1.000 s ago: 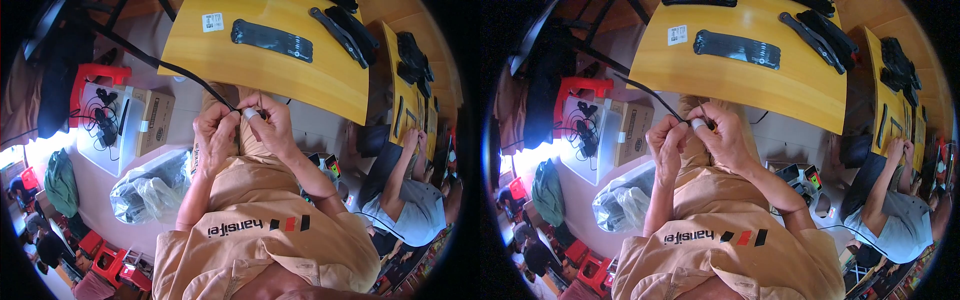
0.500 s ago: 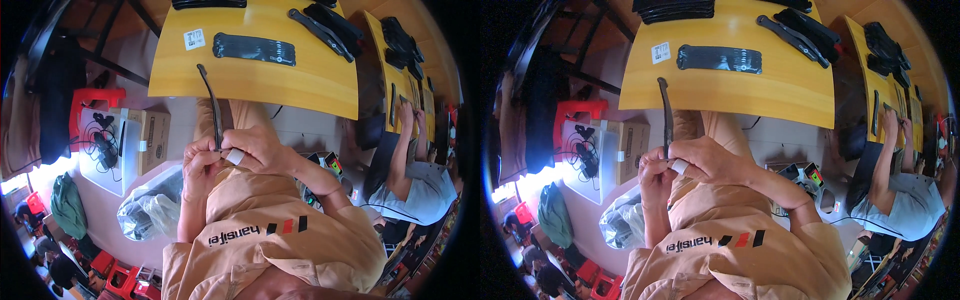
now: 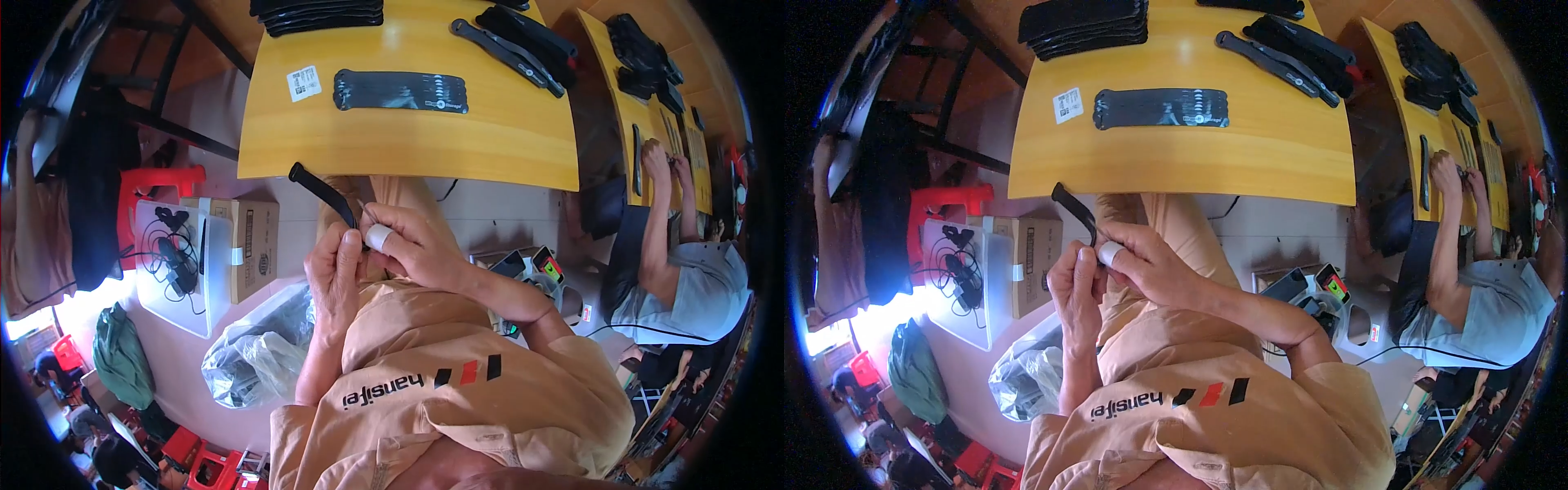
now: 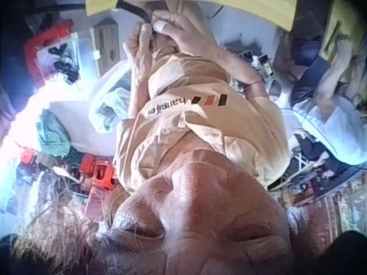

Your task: Assembling plastic fasteners into rubber bag handles using a small screwdriver-like tool.

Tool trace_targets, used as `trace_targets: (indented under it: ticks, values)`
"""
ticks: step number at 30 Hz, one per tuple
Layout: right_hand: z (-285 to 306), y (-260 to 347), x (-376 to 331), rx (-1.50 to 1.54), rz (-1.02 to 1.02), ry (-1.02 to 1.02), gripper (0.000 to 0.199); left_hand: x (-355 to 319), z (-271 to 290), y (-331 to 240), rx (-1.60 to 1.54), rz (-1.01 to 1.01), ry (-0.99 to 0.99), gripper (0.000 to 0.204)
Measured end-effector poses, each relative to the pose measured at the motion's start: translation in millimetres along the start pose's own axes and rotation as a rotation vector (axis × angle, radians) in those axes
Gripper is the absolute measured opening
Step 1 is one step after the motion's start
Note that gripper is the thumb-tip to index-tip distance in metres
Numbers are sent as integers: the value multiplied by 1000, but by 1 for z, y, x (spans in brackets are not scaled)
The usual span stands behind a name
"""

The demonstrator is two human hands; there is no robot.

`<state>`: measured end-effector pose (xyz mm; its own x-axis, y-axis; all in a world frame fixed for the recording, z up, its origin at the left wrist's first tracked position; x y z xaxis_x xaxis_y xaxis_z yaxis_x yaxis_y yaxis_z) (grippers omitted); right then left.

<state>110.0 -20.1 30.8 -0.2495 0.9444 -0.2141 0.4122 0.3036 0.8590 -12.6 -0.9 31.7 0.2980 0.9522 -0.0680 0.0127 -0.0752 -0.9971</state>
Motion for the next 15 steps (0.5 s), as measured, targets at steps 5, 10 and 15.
trace_targets:
  ticks: [5, 10, 15]
  values:
    - [2, 2, -1, 333, -132, 63, 16, 1, 0, 0, -163, -30, -49, 32]
    - [6, 6, 1, 23, -100, -61, 18, 7, -3, 4, -175, 67, -31, 30]
    - [9, 5, 6, -502, 310, -58, 19, 9, 0, 6, -147, 168, 15, 30]
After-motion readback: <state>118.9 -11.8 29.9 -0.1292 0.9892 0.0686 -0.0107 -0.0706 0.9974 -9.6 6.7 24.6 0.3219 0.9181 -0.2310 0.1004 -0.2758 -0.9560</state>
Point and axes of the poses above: each hand's wrist, its own x-axis towards the middle knuckle, its own z-axis out of the back of the hand, y = z × x, the point moved 2 cm from there along x, towards the middle knuckle, and after that the axes turned 2 degrees about -z, right-handed, at the moved point
